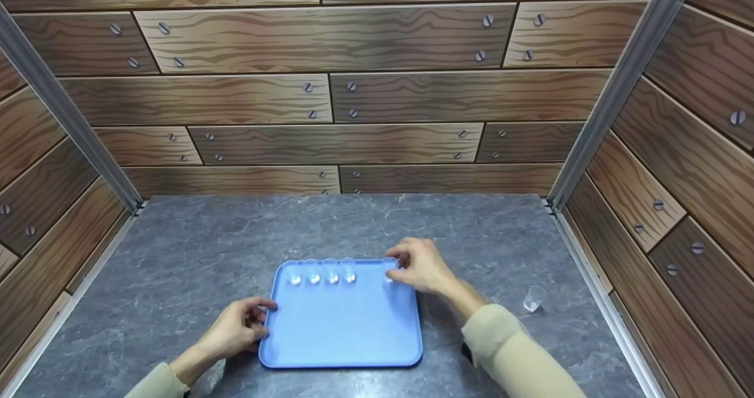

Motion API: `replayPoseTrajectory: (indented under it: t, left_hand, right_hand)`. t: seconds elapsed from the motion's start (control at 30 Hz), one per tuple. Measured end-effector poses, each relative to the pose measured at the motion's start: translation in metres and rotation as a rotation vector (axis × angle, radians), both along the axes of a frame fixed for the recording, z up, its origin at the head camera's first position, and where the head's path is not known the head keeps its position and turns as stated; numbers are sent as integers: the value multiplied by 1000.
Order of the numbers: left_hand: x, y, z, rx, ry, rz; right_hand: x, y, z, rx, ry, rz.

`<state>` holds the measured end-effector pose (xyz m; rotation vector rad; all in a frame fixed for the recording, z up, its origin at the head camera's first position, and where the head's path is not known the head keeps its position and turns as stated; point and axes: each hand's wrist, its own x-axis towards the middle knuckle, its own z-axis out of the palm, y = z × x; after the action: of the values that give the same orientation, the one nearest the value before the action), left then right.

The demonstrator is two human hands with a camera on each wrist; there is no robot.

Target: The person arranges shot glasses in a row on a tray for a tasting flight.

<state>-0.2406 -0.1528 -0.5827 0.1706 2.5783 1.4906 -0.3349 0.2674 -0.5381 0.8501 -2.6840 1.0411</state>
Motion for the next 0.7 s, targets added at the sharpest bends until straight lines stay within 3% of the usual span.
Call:
replayPoseTrajectory:
  t: [0.37, 0.7]
  left_hand:
    - [1, -1, 0, 8, -20, -5]
    - [0, 0, 0, 15, -27, -3]
  right_hand:
    - [-12, -37, -8, -31, -50, 6]
    - [-16, -47, -21, -53, -56, -25]
